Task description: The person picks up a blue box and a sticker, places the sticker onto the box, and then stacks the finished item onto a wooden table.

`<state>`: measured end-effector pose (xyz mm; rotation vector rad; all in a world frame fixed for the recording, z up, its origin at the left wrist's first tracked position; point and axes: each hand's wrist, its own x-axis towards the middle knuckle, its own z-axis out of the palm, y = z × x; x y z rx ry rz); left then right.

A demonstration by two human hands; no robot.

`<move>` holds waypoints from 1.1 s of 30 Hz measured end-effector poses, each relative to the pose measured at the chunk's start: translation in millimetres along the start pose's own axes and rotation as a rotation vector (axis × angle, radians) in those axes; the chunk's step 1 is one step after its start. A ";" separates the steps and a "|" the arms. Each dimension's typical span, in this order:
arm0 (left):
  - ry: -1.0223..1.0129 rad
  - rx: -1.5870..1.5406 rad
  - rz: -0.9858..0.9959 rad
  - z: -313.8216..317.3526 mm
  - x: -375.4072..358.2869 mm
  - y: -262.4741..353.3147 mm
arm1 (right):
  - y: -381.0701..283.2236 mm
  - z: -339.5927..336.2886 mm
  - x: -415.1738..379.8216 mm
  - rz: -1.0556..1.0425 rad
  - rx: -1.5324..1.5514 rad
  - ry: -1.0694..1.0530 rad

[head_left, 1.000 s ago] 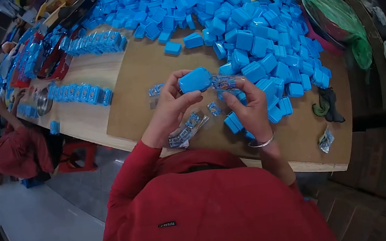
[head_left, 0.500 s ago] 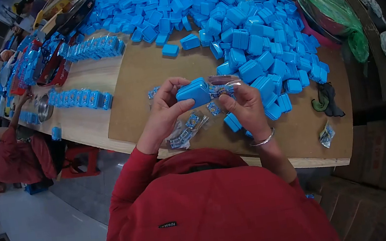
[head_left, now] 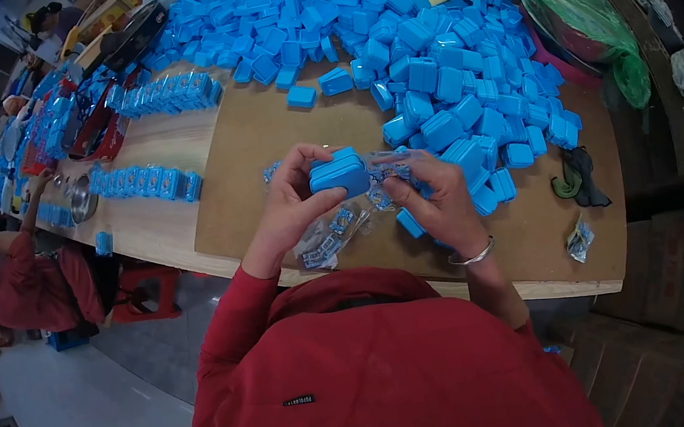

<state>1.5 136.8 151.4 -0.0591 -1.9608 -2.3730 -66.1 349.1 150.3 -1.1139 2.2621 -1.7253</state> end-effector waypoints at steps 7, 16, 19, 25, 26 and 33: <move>-0.053 -0.025 0.025 -5.1 0.0 1.0 | 6.8 7.9 0.8 -0.077 0.305 -0.006; -0.110 -0.050 0.037 -4.8 2.1 1.4 | 12.6 1.3 -3.7 0.099 0.390 -0.038; -0.135 -0.044 0.054 -6.0 3.3 -1.1 | 6.1 4.3 -1.9 0.019 0.420 0.006; -0.155 -0.034 0.020 -4.0 5.4 5.3 | 1.3 4.2 1.8 -0.088 0.326 -0.034; -0.148 -0.037 0.004 -3.7 5.8 5.6 | 1.6 4.1 1.8 -0.086 0.293 -0.018; -0.073 -0.085 -0.008 -1.2 5.5 -11.8 | 3.0 7.4 3.1 0.075 0.272 0.064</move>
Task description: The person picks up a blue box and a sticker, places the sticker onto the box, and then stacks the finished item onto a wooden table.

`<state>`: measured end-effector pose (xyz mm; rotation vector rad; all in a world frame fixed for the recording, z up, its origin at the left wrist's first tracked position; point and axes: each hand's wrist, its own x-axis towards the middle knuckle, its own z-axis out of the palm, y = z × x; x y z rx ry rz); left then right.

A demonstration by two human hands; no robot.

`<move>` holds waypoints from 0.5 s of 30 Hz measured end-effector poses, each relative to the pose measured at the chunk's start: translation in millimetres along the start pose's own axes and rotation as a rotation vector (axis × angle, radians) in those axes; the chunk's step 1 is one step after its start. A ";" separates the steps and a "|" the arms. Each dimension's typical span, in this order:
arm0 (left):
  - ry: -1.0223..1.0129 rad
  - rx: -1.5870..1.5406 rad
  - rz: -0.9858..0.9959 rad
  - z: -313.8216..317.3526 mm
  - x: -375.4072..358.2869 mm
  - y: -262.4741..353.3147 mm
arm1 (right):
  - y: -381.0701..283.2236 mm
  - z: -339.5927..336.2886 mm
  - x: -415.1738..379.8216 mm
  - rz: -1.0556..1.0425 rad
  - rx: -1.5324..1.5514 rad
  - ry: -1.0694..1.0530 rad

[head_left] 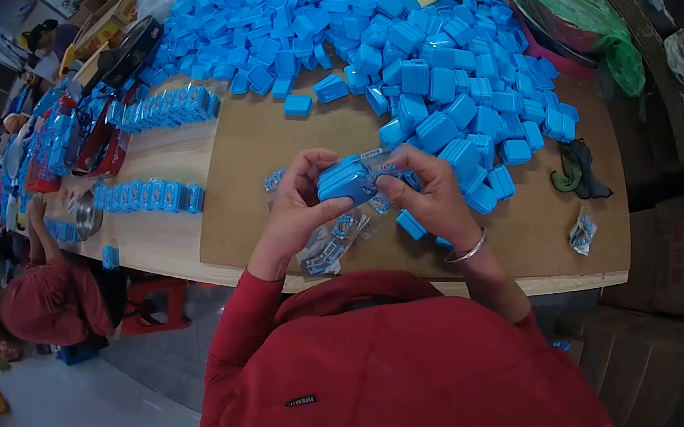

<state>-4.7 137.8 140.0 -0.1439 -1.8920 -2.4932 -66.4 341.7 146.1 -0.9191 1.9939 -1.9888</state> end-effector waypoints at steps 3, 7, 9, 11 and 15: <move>-0.001 -0.013 -0.054 5.1 -2.0 6.0 | 2.1 -2.5 3.5 -0.050 -0.080 -0.092; 0.115 -0.166 -0.067 8.3 -4.8 -4.2 | 0.9 7.9 8.3 -0.194 -0.337 0.033; 0.191 -0.312 -0.104 14.2 -4.9 -8.2 | -4.9 22.4 10.5 -0.278 -0.532 0.116; 0.237 -0.343 -0.112 23.4 -5.3 -8.8 | -3.6 35.2 11.0 -0.344 -0.670 0.157; 0.283 -0.295 -0.154 20.0 0.4 -11.7 | 9.8 46.1 13.3 -0.399 -0.760 0.143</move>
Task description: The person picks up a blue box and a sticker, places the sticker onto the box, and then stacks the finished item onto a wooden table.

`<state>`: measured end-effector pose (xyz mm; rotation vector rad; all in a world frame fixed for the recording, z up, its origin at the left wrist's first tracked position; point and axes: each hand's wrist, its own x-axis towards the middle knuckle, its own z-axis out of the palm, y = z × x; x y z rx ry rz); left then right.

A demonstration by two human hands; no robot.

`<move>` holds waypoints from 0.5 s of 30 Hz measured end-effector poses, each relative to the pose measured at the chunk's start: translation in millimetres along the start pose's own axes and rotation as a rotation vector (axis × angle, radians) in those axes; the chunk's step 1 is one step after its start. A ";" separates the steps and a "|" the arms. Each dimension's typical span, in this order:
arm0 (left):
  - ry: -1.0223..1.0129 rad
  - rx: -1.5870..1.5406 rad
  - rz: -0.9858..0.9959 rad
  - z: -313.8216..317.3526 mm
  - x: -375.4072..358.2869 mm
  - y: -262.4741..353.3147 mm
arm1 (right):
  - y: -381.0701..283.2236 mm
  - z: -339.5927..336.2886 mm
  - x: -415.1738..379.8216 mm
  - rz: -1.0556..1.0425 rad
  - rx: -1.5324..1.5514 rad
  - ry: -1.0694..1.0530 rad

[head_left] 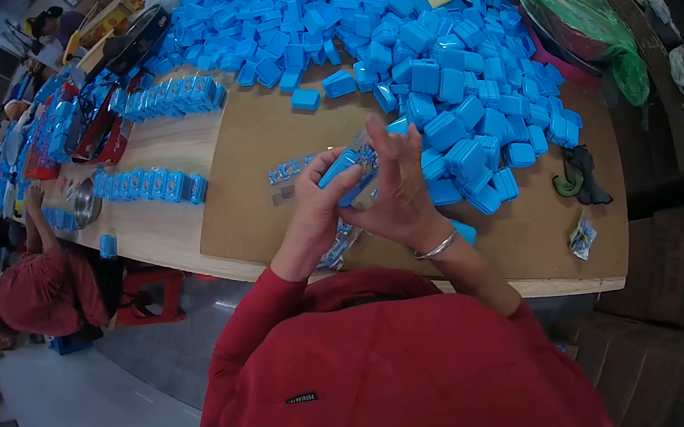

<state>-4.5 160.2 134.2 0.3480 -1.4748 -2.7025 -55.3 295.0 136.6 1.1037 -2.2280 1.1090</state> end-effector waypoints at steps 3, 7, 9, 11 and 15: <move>0.047 0.097 0.100 2.5 -3.6 0.0 | 1.5 -0.2 0.0 0.012 0.069 0.004; 0.042 0.065 0.107 3.6 -16.7 3.2 | 4.0 -2.1 -2.9 0.025 0.181 0.006; 0.043 0.059 0.107 -1.9 -19.0 0.0 | 2.6 -2.0 -2.7 0.010 0.191 -0.001; 0.041 0.043 0.095 -4.1 -21.3 0.9 | 0.1 -0.3 -2.7 -0.007 0.195 0.004; 0.056 0.038 0.091 -6.0 -27.0 3.8 | -2.9 4.4 -3.3 -0.026 0.201 0.013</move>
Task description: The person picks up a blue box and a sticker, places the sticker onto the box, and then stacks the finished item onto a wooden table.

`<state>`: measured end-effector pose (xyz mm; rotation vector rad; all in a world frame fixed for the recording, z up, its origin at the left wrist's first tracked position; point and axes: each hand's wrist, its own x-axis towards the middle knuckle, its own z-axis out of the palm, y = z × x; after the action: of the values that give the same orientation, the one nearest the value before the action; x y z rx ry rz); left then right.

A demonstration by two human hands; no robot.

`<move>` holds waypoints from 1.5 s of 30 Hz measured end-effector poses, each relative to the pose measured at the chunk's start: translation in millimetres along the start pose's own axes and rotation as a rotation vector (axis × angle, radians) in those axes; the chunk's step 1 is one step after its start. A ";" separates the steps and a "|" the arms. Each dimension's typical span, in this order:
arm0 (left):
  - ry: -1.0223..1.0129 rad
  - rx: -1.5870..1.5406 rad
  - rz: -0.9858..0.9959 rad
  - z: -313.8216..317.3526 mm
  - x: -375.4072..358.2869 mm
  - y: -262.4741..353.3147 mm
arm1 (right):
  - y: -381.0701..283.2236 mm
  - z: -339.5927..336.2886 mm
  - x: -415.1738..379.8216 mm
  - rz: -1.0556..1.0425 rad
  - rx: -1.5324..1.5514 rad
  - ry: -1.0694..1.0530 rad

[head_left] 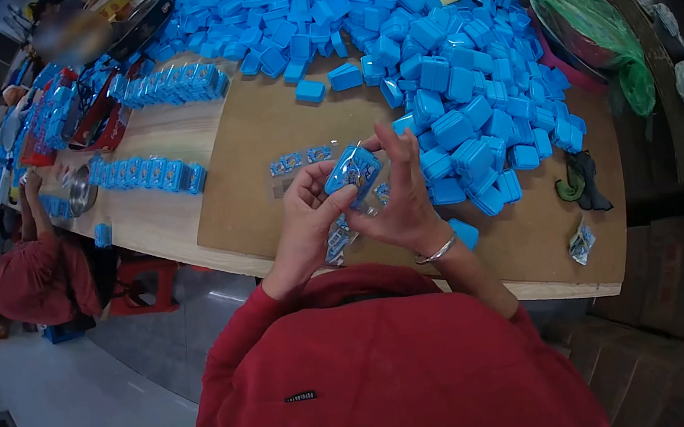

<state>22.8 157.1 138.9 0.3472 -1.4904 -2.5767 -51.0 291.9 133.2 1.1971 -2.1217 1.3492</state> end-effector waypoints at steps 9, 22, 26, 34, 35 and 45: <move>0.273 0.233 -0.018 -97.2 -17.3 -10.4 | 29.1 29.8 -1.8 0.178 0.175 -0.303; 0.485 1.331 0.334 -164.0 -43.3 4.1 | 96.3 172.4 28.1 0.175 -0.206 -0.535; 0.593 1.331 0.436 -202.0 -45.5 -2.8 | 96.2 175.5 33.3 0.120 -0.200 -0.634; 1.196 1.610 0.484 -404.1 -55.1 94.1 | 92.5 139.0 29.8 0.207 -0.130 -0.573; 1.184 1.654 0.458 -423.3 -54.7 96.0 | 93.9 135.2 28.3 0.201 -0.154 -0.556; 1.106 1.944 0.130 -493.2 -61.1 137.7 | 119.3 121.1 23.1 0.362 -0.198 -0.685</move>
<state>216.0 -308.2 28.7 1.2872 -2.3950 0.1923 -143.6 198.8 22.8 1.3710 -2.9857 0.8828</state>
